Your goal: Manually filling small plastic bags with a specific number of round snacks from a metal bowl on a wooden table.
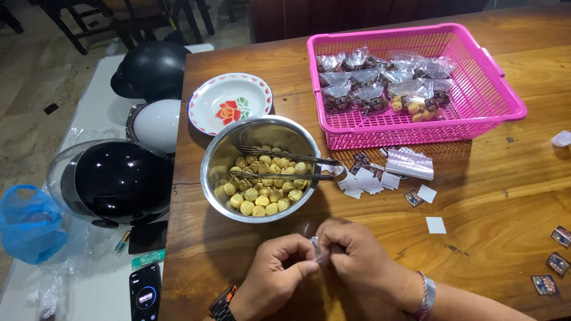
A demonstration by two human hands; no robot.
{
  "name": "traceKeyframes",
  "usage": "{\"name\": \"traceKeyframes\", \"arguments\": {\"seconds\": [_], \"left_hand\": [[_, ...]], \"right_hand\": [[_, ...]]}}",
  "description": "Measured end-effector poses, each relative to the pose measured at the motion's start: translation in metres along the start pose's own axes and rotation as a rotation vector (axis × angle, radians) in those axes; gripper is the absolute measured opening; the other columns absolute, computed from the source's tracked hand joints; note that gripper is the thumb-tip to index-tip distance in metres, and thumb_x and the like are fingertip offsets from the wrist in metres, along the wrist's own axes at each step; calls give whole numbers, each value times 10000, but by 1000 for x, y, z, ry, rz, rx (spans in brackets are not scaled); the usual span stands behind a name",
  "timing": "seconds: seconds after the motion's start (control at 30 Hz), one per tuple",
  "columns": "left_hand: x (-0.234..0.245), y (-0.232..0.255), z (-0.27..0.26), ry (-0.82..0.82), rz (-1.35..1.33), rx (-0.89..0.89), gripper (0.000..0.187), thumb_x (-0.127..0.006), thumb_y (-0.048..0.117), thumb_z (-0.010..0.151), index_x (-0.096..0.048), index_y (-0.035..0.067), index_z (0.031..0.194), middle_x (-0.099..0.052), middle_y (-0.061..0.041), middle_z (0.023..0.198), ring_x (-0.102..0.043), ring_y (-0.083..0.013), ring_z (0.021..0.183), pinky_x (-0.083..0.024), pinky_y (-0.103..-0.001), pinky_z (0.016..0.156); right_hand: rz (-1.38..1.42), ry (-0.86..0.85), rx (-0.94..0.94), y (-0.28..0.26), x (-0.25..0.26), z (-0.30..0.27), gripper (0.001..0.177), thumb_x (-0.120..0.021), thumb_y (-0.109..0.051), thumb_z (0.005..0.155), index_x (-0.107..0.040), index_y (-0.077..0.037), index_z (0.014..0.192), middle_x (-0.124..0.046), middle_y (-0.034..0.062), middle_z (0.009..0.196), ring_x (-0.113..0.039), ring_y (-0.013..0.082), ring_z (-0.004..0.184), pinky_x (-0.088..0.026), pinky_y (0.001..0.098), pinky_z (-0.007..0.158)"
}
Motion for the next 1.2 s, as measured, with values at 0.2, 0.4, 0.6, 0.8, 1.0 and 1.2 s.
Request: {"name": "traceKeyframes", "arguments": {"seconds": [0.2,0.4,0.6,0.8,1.0,1.2], "left_hand": [[-10,23,0,-314,46,-117,177,-606,190,913,-478,146,798,-436,59,762,-385,-112,712,-359,-289,663],[-5,3,-4,-288,-263,46,240,-661,240,961,-528,89,830,-519,0,738,-480,-107,642,-426,-252,596],[-6,17,-2,-299,1,10,356,-840,201,816,-487,153,831,-514,34,772,-453,-86,702,-402,-247,661],[-11,51,-2,-201,202,-96,229,-687,-1,835,-515,136,898,-836,-18,938,-593,-66,693,-484,-239,626],[8,29,-3,84,360,-165,207,-698,13,766,-534,139,764,-452,52,634,-370,-88,556,-344,-267,493],[3,32,-3,208,668,-272,221,-631,-7,726,-568,137,881,-565,4,697,-502,-178,583,-416,-335,524]], "right_hand": [[370,-349,-138,-3,-11,-5,325,-729,65,827,-567,-160,658,-666,-17,771,-626,126,749,-510,288,696],[12,-499,-18,-40,2,-2,382,-447,97,533,-626,-164,746,-629,-30,750,-583,181,797,-473,321,670],[177,-529,125,-37,4,-3,248,-478,36,593,-505,-177,717,-521,-59,719,-515,182,791,-428,348,770],[220,-490,-13,-48,6,0,180,-510,-101,592,-512,-171,759,-592,-13,818,-552,174,812,-460,328,783],[93,-483,64,-49,2,1,201,-524,-87,646,-563,-138,837,-601,0,809,-545,187,724,-466,331,706],[150,-326,189,-50,2,4,86,-587,-37,734,-560,-103,782,-572,20,766,-548,191,681,-467,312,653]]}}
Point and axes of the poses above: each hand's wrist, its own z-axis towards the middle knuckle, its own x-axis out of the back of the hand, y = z × x, the point moved 7 cm from there along z, towards the middle knuckle
